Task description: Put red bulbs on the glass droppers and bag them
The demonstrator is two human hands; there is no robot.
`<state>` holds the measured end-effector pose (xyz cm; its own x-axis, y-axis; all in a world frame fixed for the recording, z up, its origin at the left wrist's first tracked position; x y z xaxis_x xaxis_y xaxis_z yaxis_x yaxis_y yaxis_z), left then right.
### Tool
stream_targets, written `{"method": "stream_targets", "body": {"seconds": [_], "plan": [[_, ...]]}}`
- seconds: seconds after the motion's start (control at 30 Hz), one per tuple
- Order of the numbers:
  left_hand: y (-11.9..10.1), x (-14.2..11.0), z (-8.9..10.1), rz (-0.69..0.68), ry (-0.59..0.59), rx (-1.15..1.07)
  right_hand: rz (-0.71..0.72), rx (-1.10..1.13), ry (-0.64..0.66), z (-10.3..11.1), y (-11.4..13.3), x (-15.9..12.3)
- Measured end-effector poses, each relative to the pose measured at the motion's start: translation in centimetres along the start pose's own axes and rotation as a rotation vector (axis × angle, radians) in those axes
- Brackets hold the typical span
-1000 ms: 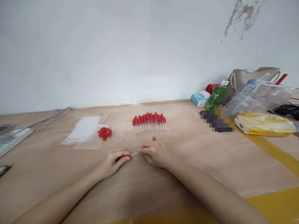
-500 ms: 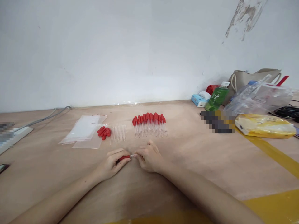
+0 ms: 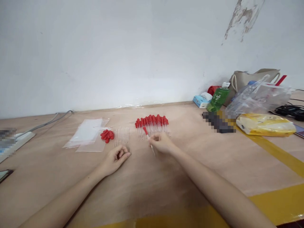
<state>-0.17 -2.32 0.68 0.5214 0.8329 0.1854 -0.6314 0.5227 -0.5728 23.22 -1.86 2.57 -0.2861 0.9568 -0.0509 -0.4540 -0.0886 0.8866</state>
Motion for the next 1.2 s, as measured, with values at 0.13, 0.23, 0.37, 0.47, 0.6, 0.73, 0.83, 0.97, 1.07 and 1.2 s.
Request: {"method": "stream_targets", "body": {"seconds": [0.13, 0.23, 0.37, 0.47, 0.6, 0.73, 0.83, 0.97, 1.07, 1.2], "plan": [[-0.6, 0.0, -0.1, -0.051, 0.159, 0.042, -0.136, -0.164, -0.363, 2.6, -0.7, 3.6], [-0.7, 0.0, -0.1, -0.052, 0.153, 0.045, -0.167, -0.314, -0.512, 2.5, -0.2, 6.2], [-0.7, -0.1, 0.1, -0.055, 0.144, 0.065, -0.186, -0.447, -0.536, 1.3, 0.1, 8.0], [-0.7, -0.2, 0.2, -0.044, 0.135, 0.06, -0.227, -0.516, -0.558, 1.0, -0.1, 8.2], [-0.8, -0.2, -0.3, -0.06, 0.135, 0.04, -0.145, -0.563, -0.611, 0.5, 0.1, 7.5], [-0.6, 0.0, 0.2, -0.03, -0.057, 0.138, 0.001, -0.64, -0.525, -1.7, 1.3, 6.5], [0.6, 0.7, 2.5, 0.091, -0.36, 0.352, 0.032, -0.721, -0.371, -4.0, 2.2, 6.3], [3.5, 2.2, 6.1, 0.342, -0.387, 0.478, -0.052, -0.781, -0.33, -6.1, 3.1, 7.0], [5.5, 3.1, 6.9, 0.506, -0.235, 0.446, -0.127, -0.779, -0.334, -7.0, 3.7, 8.2], [6.3, 4.1, 6.1, 0.515, -0.126, 0.445, -0.172, -0.788, -0.264, -7.5, 4.5, 9.2]]}}
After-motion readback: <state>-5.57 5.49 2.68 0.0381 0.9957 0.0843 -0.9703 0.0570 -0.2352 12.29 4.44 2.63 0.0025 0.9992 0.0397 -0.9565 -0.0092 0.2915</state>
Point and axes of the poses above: each hand's wrist, its own x-axis towards the middle knuckle, its own z-axis out of the back of the hand, y = z × x, the point moved 1 cm from there along x, towards the middle knuckle, and after that the axes turned 8 degrees about y, right-handed, at the moved point
